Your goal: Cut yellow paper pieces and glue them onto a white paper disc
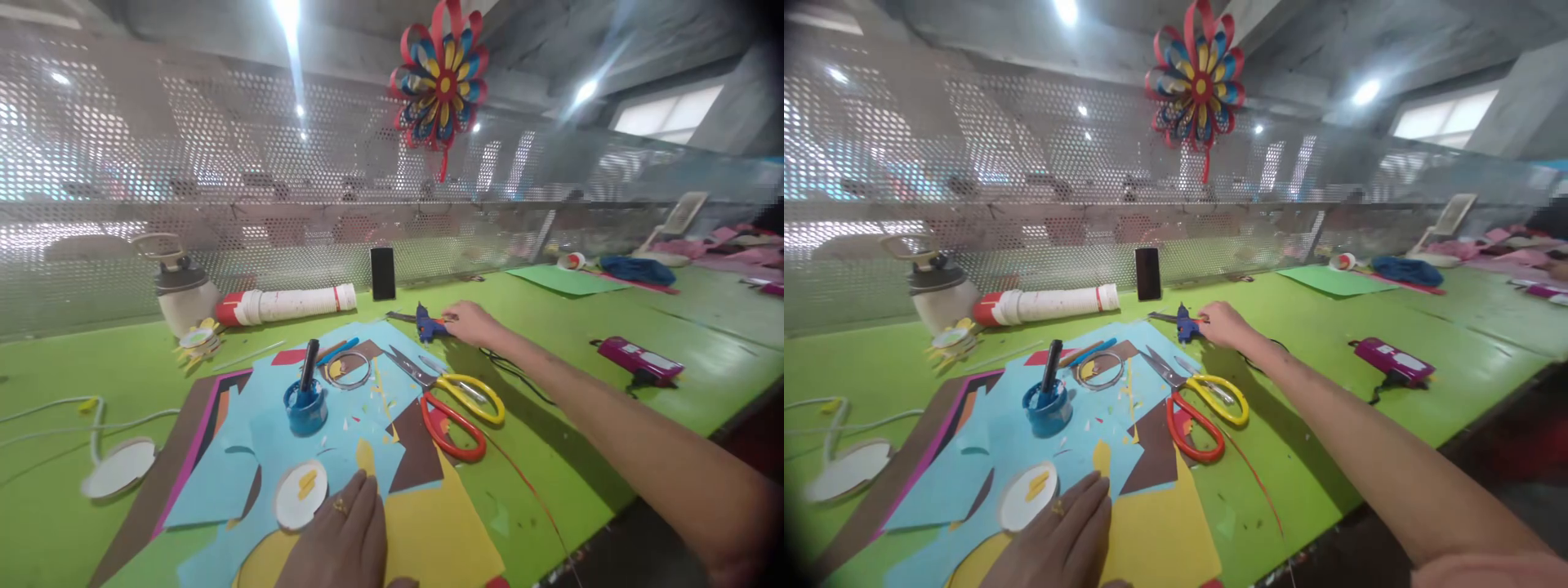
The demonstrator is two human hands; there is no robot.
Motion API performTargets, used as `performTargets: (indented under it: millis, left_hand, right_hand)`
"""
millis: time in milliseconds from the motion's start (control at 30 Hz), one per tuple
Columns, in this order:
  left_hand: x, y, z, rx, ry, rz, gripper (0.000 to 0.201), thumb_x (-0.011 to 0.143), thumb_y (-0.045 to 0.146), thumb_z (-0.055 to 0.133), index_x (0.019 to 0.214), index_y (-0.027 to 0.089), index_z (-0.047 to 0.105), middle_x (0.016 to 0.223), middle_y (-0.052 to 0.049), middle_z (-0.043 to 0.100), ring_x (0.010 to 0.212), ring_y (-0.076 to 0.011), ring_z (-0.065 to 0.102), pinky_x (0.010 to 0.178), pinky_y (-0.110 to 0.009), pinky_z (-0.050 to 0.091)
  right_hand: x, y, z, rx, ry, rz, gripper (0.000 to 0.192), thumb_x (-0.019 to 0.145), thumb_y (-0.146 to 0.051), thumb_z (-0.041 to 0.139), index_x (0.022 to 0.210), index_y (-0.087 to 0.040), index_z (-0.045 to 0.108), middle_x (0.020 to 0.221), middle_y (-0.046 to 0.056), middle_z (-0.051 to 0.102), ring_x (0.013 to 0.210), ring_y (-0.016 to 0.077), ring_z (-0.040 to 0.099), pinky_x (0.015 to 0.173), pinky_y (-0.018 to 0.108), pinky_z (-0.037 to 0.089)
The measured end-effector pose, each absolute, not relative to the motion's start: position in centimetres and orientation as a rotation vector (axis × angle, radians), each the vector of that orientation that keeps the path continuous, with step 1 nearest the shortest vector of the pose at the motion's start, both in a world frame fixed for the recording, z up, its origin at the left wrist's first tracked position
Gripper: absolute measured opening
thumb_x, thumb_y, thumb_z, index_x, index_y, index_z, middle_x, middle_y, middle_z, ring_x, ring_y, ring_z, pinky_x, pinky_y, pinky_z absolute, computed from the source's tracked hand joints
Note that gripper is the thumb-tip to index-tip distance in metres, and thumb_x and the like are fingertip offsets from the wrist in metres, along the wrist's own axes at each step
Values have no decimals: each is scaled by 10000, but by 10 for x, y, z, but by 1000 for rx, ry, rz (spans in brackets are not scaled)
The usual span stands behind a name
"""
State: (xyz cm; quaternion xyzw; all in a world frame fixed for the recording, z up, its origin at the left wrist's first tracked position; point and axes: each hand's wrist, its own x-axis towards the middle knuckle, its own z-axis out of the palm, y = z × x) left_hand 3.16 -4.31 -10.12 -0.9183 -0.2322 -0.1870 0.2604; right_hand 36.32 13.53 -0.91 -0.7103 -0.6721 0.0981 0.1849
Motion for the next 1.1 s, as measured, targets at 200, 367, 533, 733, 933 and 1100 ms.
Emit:
performTargets:
  millis: [200, 367, 533, 733, 933, 1100]
  left_hand:
    - [32, -41, -103, -2442, -625, -461, 277, 911, 67, 439, 1081, 126, 650, 1068, -82, 753, 1012, -223, 693, 834, -292, 567]
    - [33, -46, -95, -2555, -671, -431, 378, 982, 383, 433, 1088, 102, 662, 1105, -133, 736, 1033, -256, 676, 858, -323, 562]
    - [35, -50, -91, -2616, -760, -485, 529, 901, 552, 532, 1112, 84, 659, 1119, -156, 727, 1038, -287, 677, 858, -350, 568]
    - [42, -61, -76, -2645, -836, -492, 513, 835, 456, 651, 1111, 24, 666, 1116, -212, 718, 1021, -342, 683, 827, -413, 594]
    - [47, -71, -62, -2753, -980, -416, 433, 876, 393, 616, 1086, 20, 685, 1087, -217, 716, 1100, -368, 645, 931, -481, 551]
    - [47, -69, -62, -2772, -971, -423, 443, 902, 394, 574, 1060, -5, 684, 1060, -236, 712, 1102, -384, 638, 927, -490, 545]
  right_hand:
    - [360, 153, -39, -2083, -2073, -90, 328, 946, -315, 610, 1240, -173, 584, 1266, 96, 604, 1061, 240, 632, 881, 455, 542]
    - [360, 158, -52, -2044, -2054, -145, 323, 944, -313, 613, 1233, -168, 590, 1273, 106, 601, 1065, 240, 629, 889, 449, 539]
    - [375, 164, -38, -1917, -1889, 40, 323, 946, -315, 610, 1235, -173, 587, 1259, 93, 608, 1055, 239, 634, 876, 453, 545]
    - [388, 132, 6, -1580, -1641, 394, 314, 951, -322, 603, 1222, -164, 588, 1201, 85, 633, 986, 218, 657, 824, 421, 565]
    - [350, 51, 30, -1181, -1719, 850, 454, 954, -553, 487, 1104, -160, 657, 1047, 110, 711, 843, 208, 703, 770, 370, 569]
    - [325, 11, 19, -1079, -1941, 1217, 341, 847, -467, 695, 1016, -174, 736, 925, 101, 754, 857, 238, 712, 778, 346, 560]
